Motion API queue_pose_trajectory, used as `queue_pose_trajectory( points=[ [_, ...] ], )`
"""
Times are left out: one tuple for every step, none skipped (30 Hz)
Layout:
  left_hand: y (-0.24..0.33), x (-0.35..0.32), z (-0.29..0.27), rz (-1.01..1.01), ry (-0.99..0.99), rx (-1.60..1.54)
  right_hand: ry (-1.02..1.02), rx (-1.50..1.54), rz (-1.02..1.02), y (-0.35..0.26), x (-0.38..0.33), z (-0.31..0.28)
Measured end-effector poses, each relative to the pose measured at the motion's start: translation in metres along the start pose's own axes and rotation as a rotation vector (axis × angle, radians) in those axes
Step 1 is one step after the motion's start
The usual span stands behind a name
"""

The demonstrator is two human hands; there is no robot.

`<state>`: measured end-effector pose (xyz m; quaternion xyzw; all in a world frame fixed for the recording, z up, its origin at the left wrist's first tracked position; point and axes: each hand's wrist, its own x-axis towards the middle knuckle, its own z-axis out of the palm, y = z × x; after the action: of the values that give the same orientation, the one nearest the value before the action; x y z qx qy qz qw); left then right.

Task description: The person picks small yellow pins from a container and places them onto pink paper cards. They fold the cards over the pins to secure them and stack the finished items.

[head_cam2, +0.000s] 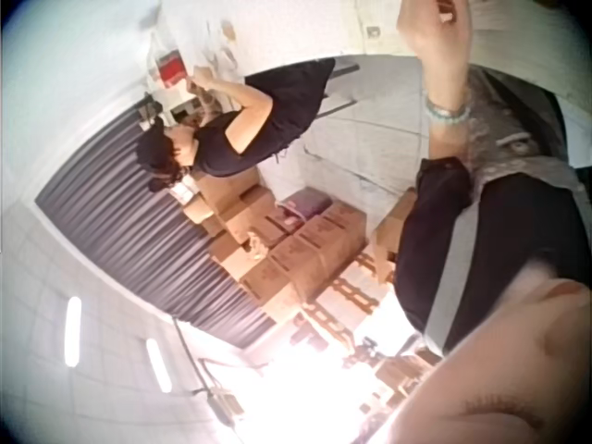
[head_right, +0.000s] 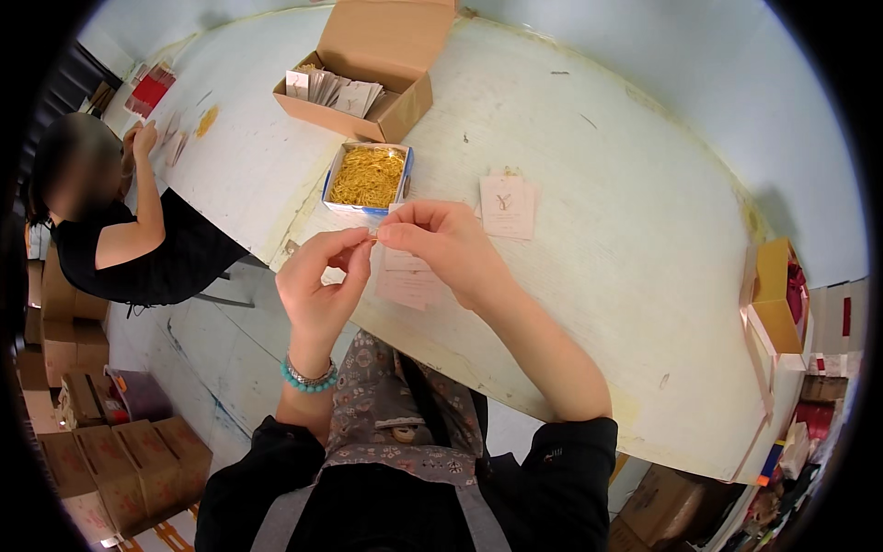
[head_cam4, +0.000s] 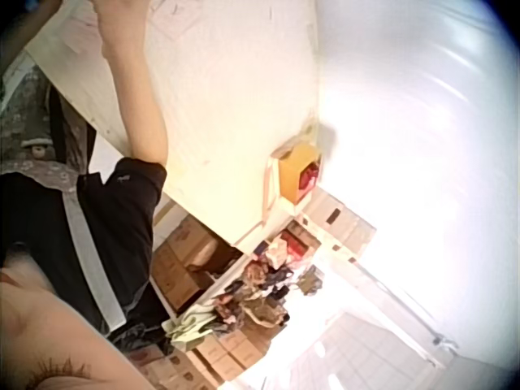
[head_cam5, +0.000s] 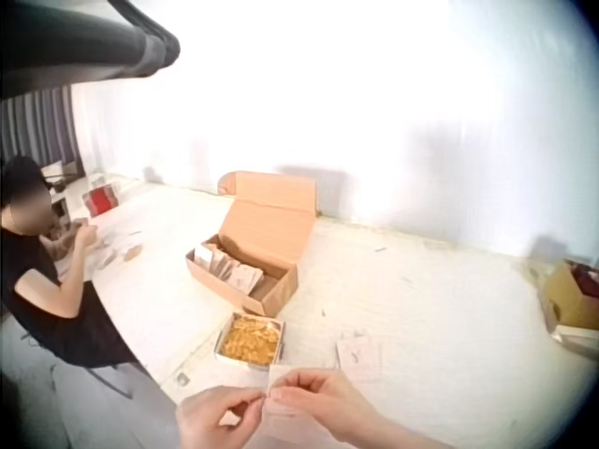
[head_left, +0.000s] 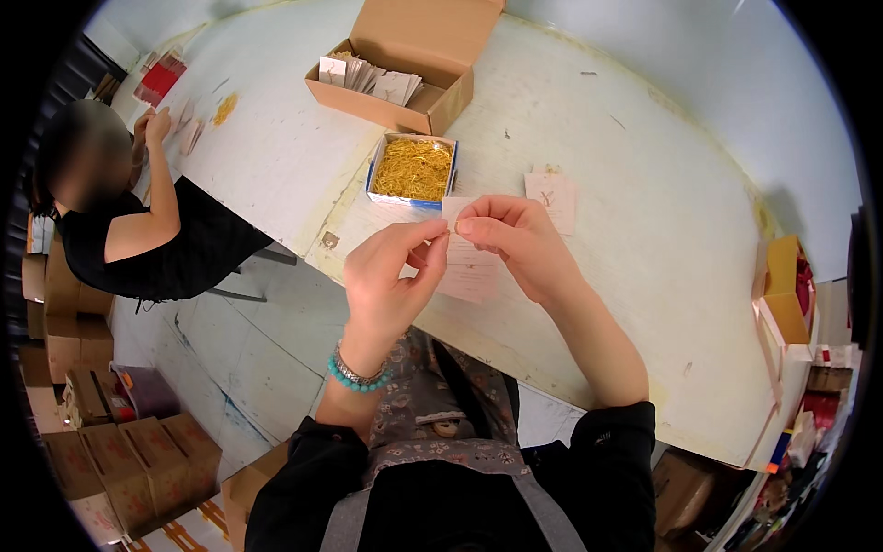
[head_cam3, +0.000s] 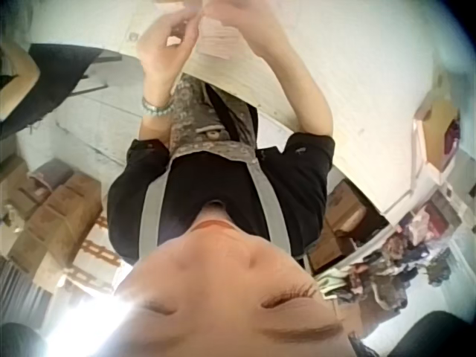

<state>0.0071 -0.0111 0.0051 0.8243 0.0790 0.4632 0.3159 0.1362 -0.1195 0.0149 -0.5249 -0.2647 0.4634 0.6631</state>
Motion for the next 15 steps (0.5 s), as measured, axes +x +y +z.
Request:
queue_pose_trajectory(
  points=[
    [0.000, 0.001, 0.000, 0.013, 0.002, 0.000, -0.022, 0.027, 0.003, 0.001, 0.000, -0.001],
    [0.001, 0.002, 0.000, 0.025, 0.005, -0.001, -0.044, 0.052, 0.006, 0.002, 0.000, -0.001],
    [0.001, 0.002, 0.000, 0.037, 0.009, -0.002, -0.066, 0.077, 0.010, 0.003, 0.000, -0.002],
    [0.001, 0.003, 0.001, 0.024, 0.008, -0.043, -0.078, 0.118, 0.019, 0.003, -0.001, -0.001],
    [0.002, 0.003, 0.002, 0.012, 0.009, -0.081, -0.093, 0.160, 0.027, 0.004, -0.002, 0.002],
    [0.002, 0.003, 0.003, -0.001, 0.010, -0.119, -0.107, 0.202, 0.036, 0.004, -0.003, 0.005],
    [0.001, 0.002, 0.003, -0.033, 0.004, -0.189, -0.112, 0.217, 0.046, 0.003, -0.004, 0.006],
    [-0.001, 0.000, 0.003, -0.065, -0.001, -0.262, -0.116, 0.232, 0.055, 0.000, -0.005, 0.008],
    [-0.003, -0.002, 0.003, -0.098, -0.007, -0.334, -0.119, 0.247, 0.065, 0.000, -0.006, 0.009],
    [-0.005, -0.004, 0.002, -0.143, -0.015, -0.414, -0.123, 0.246, 0.068, 0.001, -0.007, 0.009],
    [-0.007, -0.006, 0.002, -0.189, -0.023, -0.495, -0.127, 0.246, 0.071, 0.002, -0.007, 0.010],
    [-0.009, -0.008, 0.002, -0.235, -0.030, -0.576, -0.131, 0.245, 0.074, 0.003, -0.008, 0.010],
    [-0.010, -0.010, 0.002, -0.241, -0.026, -0.625, -0.135, 0.254, 0.074, 0.003, -0.008, 0.011],
    [-0.011, -0.011, 0.003, -0.246, -0.022, -0.673, -0.139, 0.263, 0.076, 0.003, -0.009, 0.012],
    [-0.012, -0.012, 0.004, -0.252, -0.017, -0.722, -0.142, 0.272, 0.077, 0.003, -0.010, 0.013]
  ],
)
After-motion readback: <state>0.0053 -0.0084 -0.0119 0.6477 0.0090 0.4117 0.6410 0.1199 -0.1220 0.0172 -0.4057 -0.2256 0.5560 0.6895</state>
